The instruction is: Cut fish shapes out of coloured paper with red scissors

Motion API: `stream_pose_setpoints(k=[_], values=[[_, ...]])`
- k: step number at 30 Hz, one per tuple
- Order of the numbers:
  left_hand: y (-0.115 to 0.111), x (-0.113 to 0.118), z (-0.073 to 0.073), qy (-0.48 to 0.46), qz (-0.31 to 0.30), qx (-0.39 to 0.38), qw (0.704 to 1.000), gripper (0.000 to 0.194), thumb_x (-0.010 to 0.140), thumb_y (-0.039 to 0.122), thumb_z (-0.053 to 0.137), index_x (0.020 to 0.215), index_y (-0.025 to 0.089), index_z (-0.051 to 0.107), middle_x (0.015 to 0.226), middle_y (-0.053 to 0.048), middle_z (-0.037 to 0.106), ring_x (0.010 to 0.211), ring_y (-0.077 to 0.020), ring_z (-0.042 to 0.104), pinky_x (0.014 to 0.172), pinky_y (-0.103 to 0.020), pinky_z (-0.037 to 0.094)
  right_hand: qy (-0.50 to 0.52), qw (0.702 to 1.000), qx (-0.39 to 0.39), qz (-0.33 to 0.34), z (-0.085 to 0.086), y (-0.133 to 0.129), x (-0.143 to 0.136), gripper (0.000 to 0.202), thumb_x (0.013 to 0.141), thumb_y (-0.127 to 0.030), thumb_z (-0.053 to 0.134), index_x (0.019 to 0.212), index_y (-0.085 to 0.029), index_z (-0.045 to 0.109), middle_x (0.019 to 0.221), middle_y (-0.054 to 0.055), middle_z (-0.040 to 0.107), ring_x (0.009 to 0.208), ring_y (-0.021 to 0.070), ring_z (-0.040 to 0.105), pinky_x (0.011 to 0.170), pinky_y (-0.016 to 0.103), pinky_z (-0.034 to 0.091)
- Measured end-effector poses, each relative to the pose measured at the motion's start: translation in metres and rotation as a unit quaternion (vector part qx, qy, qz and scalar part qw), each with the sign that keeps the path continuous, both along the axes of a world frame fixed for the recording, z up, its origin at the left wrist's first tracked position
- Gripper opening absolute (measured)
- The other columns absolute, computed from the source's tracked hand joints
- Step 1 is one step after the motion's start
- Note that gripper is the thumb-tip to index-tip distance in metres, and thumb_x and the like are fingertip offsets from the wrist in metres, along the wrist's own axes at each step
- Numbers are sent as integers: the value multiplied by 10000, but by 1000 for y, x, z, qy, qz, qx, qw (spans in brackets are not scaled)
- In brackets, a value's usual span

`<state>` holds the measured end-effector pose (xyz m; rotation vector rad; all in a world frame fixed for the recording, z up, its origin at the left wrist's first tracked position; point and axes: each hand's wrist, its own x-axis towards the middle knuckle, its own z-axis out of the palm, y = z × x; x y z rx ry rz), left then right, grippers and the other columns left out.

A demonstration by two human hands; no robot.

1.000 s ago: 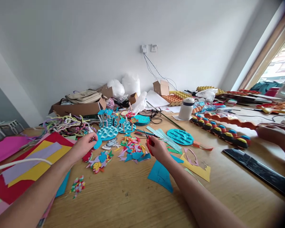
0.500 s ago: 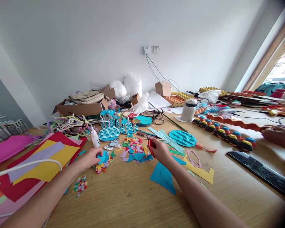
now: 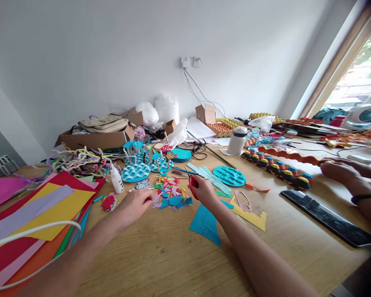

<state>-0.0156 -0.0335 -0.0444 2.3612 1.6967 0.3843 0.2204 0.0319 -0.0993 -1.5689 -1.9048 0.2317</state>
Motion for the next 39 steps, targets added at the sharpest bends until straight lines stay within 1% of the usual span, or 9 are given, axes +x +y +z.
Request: stream_pose_setpoints(k=[4, 7, 11, 16, 29, 31, 34, 37, 39], values=[[6, 32, -16, 21, -68, 4, 997, 177, 803, 117, 475, 812, 183, 638, 889, -43, 665, 833, -173, 589, 738, -285, 436, -9, 1000, -3, -11, -2, 3, 1, 42, 710, -199, 525, 700, -176, 559, 636, 30, 588, 554, 141, 461, 493, 226, 233], [19, 46, -32, 38, -98, 9, 994, 177, 838, 229, 525, 983, 167, 605, 1055, -68, 623, 973, -206, 567, 840, -401, 445, -11, 1000, -1, -8, -1, 3, 2, 40, 715, -191, 518, 692, -177, 548, 636, 25, 584, 563, 140, 459, 501, 225, 235], [32, 53, -48, 52, -110, 6, 993, 274, 842, 305, 535, 1084, 179, 563, 1156, -78, 575, 996, -222, 568, 839, -448, 466, -11, 1000, -2, 1, 1, 0, 2, 62, 720, -192, 520, 660, -180, 530, 599, 16, 567, 548, 136, 436, 498, 224, 235], [42, 53, -56, 39, -101, -6, 994, 273, 851, 290, 523, 1101, 185, 555, 1161, -79, 572, 978, -214, 576, 821, -434, 481, -5, 1000, -3, 6, 3, -2, 2, 84, 728, -198, 522, 646, -181, 523, 592, 14, 559, 547, 132, 418, 496, 222, 236], [67, 48, -53, -18, 0, -56, 998, 296, 843, 301, 535, 1104, 162, 550, 1110, -67, 591, 911, -212, 601, 755, -405, 511, 19, 1000, 9, -1, 4, -2, 4, 118, 772, -251, 497, 710, -175, 564, 615, 21, 567, 534, 121, 419, 482, 211, 235], [67, 49, -53, -19, -5, -49, 999, 291, 846, 298, 531, 1106, 166, 548, 1114, -71, 590, 913, -208, 600, 761, -407, 509, 21, 1000, 12, -4, 4, -2, 4, 106, 764, -243, 501, 708, -177, 565, 619, 20, 567, 536, 121, 419, 484, 213, 234], [64, 51, -48, -17, -42, -36, 998, 279, 849, 297, 527, 1100, 178, 555, 1154, -76, 575, 967, -215, 581, 811, -436, 485, 24, 1000, 17, -10, 5, -1, 5, 103, 753, -237, 506, 681, -182, 553, 596, 15, 549, 533, 124, 416, 483, 217, 230], [56, 54, -36, -19, -73, -22, 997, 285, 823, 273, 557, 1092, 181, 568, 1214, -90, 553, 1097, -247, 512, 922, -472, 401, 31, 999, 28, -22, 5, 0, 6, 128, 768, -258, 489, 673, -189, 542, 571, 9, 528, 529, 128, 414, 485, 221, 230], [46, 59, -27, -23, -78, -16, 997, 278, 802, 211, 547, 1076, 197, 590, 1222, -102, 562, 1151, -249, 469, 977, -410, 349, 34, 998, 37, -31, 4, 1, 7, 131, 774, -260, 477, 677, -192, 533, 567, 7, 518, 527, 129, 412, 488, 223, 230]])
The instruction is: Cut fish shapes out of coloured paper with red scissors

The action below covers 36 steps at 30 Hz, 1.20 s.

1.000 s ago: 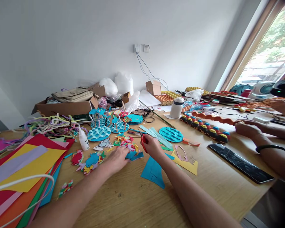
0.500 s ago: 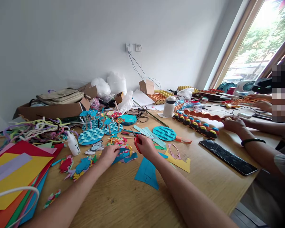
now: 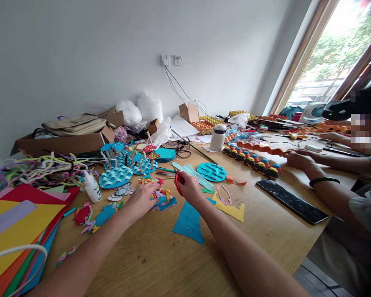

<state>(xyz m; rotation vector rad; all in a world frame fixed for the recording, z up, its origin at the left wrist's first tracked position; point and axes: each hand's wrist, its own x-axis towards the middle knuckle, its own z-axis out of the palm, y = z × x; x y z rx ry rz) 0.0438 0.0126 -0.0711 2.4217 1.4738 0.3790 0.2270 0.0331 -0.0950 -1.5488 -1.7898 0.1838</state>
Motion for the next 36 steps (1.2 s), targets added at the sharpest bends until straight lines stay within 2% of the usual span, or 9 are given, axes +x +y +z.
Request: stream_pose_setpoints(k=[4, 7, 11, 14, 17, 20, 23, 27, 36], values=[[-29, 22, 7, 14, -54, -46, 997, 205, 750, 185, 529, 911, 228, 648, 991, -63, 669, 954, -231, 593, 824, -331, 450, 0, 1000, 11, -12, -1, 1, 0, 116, 764, -249, 483, 667, -191, 513, 579, 7, 519, 530, 127, 413, 494, 223, 239], [-47, 40, 2, 28, -79, -72, 994, 331, 661, 212, 607, 992, 220, 622, 1055, -85, 637, 1015, -255, 568, 834, -325, 447, -6, 1000, 14, -19, 0, 0, 0, 132, 779, -256, 469, 675, -189, 514, 607, 11, 538, 548, 126, 431, 502, 220, 254], [-49, 57, -8, 42, -43, -75, 995, 405, 664, 323, 610, 1032, 156, 581, 1116, -167, 580, 1047, -331, 533, 826, -418, 439, -30, 999, 1, -34, 6, -3, 0, 159, 825, -269, 427, 756, -183, 541, 668, 20, 578, 595, 128, 471, 521, 217, 287], [-43, 64, -13, 50, -19, -78, 995, 399, 678, 375, 605, 1006, 148, 578, 1077, -181, 585, 1010, -344, 542, 784, -434, 445, -66, 996, -39, -47, 14, -2, 7, 183, 846, -266, 429, 804, -165, 576, 725, 50, 610, 655, 147, 519, 544, 231, 325], [-42, 66, -15, 56, -23, -73, 996, 384, 669, 387, 627, 979, 165, 583, 1081, -169, 577, 1036, -342, 517, 802, -432, 433, -117, 986, -113, -43, 17, 3, 24, 208, 871, -291, 467, 864, -142, 612, 831, 80, 626, 758, 175, 574, 623, 263, 425], [-44, 62, -16, 57, -31, -72, 995, 353, 688, 364, 622, 981, 171, 587, 1087, -156, 571, 1040, -331, 510, 810, -431, 431, -170, 967, -189, -19, 14, 7, 49, 250, 886, -295, 489, 1102, -181, 544, 1130, 74, 550, 946, 182, 566, 799, 360, 487], [-48, 57, -18, 54, -41, -69, 995, 365, 702, 337, 619, 1019, 159, 582, 1101, -149, 563, 1050, -319, 500, 849, -427, 420, -212, 947, -242, -7, 6, 5, 72, 254, 890, -294, 482, 1111, -182, 541, 1147, 76, 543, 955, 184, 563, 809, 370, 485], [-52, 54, -23, 49, -55, -60, 996, 461, 671, 408, 644, 1050, 154, 577, 1134, -146, 549, 1087, -324, 465, 901, -431, 396, -244, 931, -272, -14, 0, -3, 89, 274, 885, -293, 493, 1126, -168, 528, 1141, 81, 544, 954, 188, 565, 804, 381, 486], [-52, 56, -31, 41, -45, -45, 997, 455, 698, 398, 630, 1076, 152, 576, 1132, -141, 552, 1077, -321, 458, 908, -429, 382, -263, 922, -283, -19, -12, -6, 89, 274, 884, -292, 493, 1126, -169, 528, 1143, 81, 543, 956, 188, 564, 805, 381, 486]])
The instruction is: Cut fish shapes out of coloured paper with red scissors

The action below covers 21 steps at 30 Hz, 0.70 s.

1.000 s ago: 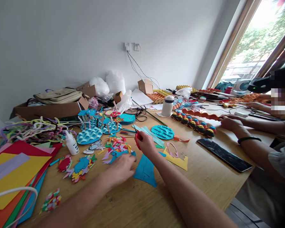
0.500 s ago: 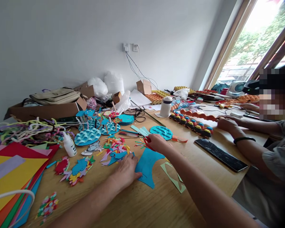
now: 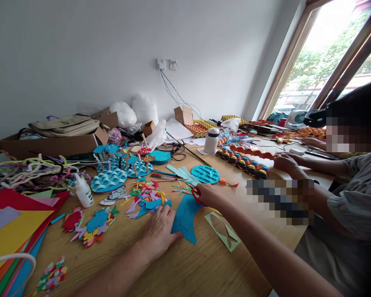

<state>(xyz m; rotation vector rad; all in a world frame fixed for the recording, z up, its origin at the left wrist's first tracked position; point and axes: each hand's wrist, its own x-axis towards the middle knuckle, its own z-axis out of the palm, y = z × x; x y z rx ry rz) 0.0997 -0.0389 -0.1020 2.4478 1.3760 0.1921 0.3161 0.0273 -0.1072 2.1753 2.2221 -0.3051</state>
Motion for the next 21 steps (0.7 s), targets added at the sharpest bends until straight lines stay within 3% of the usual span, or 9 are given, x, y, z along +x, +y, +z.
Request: stream_pose_setpoints(k=[7, 14, 18, 21], values=[[-6, 1, 3, -33, 22, -13, 999, 383, 710, 299, 606, 1065, 154, 590, 1180, -125, 538, 1127, -314, 425, 954, -428, 336, 3, 999, -27, -26, 4, 4, 2, 284, 881, -297, 498, 1128, -159, 527, 1136, 79, 545, 954, 195, 565, 801, 386, 487], [-4, 3, 7, -131, 63, -84, 986, 416, 639, 185, 603, 1048, 110, 604, 1161, -160, 545, 1138, -319, 427, 982, -420, 296, 2, 998, -12, -56, 13, -6, 0, 281, 883, -295, 496, 1128, -161, 526, 1138, 80, 545, 954, 193, 565, 802, 385, 487], [-3, 2, 6, -233, 95, -183, 950, 459, 639, 158, 558, 1096, 117, 571, 1178, -152, 560, 1100, -271, 495, 946, -368, 359, 0, 998, -7, -58, 17, -14, -7, 282, 883, -302, 496, 1123, -157, 526, 1125, 77, 549, 940, 186, 569, 798, 385, 489], [-9, -2, 10, -318, 124, -276, 899, 500, 709, 239, 494, 1189, 98, 488, 1227, -177, 538, 1087, -260, 526, 850, -349, 445, 3, 998, 11, -62, 20, -22, -12, 212, 871, -298, 491, 989, -151, 588, 963, 73, 608, 863, 191, 578, 709, 318, 465]])
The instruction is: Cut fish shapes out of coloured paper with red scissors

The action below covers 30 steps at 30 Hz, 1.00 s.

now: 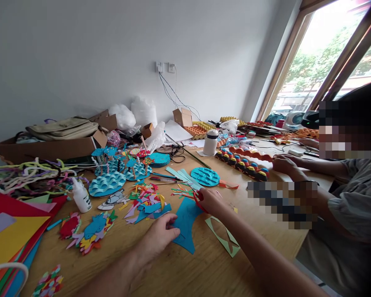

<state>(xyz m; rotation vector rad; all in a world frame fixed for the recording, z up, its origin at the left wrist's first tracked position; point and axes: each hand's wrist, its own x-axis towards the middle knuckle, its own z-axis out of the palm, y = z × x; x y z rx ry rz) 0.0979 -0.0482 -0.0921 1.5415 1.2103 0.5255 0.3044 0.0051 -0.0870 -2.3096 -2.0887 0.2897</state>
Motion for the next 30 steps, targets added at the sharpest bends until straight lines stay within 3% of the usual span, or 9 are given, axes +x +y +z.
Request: stream_pose_setpoints(k=[5, 9, 12, 15, 17, 20, 25, 30], values=[[-18, -10, 9, -124, 43, -104, 986, 562, 784, 312, 416, 1298, 101, 332, 1358, -186, 392, 1099, -225, 525, 813, -306, 465, 21, 999, 33, -1, 3, -16, -9, 145, 768, -275, 527, 816, -166, 609, 813, 79, 626, 761, 202, 558, 532, 243, 301], [-23, -18, 10, -182, 67, -169, 966, 588, 764, 320, 459, 1295, 103, 329, 1336, -194, 407, 1050, -224, 556, 791, -307, 465, 47, 998, 45, 16, 1, -29, -18, 120, 738, -250, 518, 780, -168, 594, 786, 67, 622, 700, 174, 525, 511, 238, 229], [-23, -21, 7, -56, 9, -101, 993, 614, 708, 301, 470, 1272, 67, 400, 1260, -213, 498, 1061, -273, 550, 842, -387, 450, 67, 996, 44, 43, -2, -40, -26, 91, 727, -220, 517, 752, -163, 584, 755, 58, 620, 670, 156, 504, 518, 237, 218], [-27, -23, 6, 88, -43, 25, 995, 729, 560, 213, 582, 1260, 41, 471, 1339, -224, 446, 1247, -338, 358, 1037, -457, 240, 87, 993, 35, 72, -5, -50, -32, 93, 706, -193, 522, 774, -165, 577, 745, 53, 625, 648, 152, 500, 515, 234, 227], [-34, -26, 7, 198, -87, 97, 972, 794, 525, 210, 618, 1290, 66, 461, 1412, -205, 367, 1316, -353, 233, 1075, -466, 138, 102, 990, 32, 95, -5, -57, -34, 146, 706, -190, 516, 840, -171, 570, 785, 53, 632, 671, 156, 514, 527, 229, 253], [-42, -31, 6, 324, -141, 155, 923, 799, 550, 260, 610, 1315, 103, 438, 1437, -196, 331, 1313, -365, 255, 1055, -488, 199, 125, 982, 28, 140, -3, -66, -35, 296, 697, -180, 529, 992, -187, 541, 927, 55, 631, 795, 170, 545, 598, 221, 312], [-44, -36, -3, 375, -147, 217, 889, 701, 614, 270, 546, 1295, 126, 470, 1392, -198, 410, 1280, -349, 340, 1036, -480, 262, 135, 956, -27, 260, 4, -70, -39, 376, 668, -233, 592, 1035, -180, 529, 976, 74, 609, 847, 195, 559, 630, 231, 337], [-39, -35, -2, 357, -132, 256, 888, 585, 632, 222, 530, 1213, 160, 549, 1287, -173, 523, 1191, -332, 445, 991, -465, 341, 125, 949, -30, 288, 5, -65, -43, 382, 675, -221, 584, 1050, -177, 535, 994, 80, 609, 884, 211, 567, 676, 246, 364]])
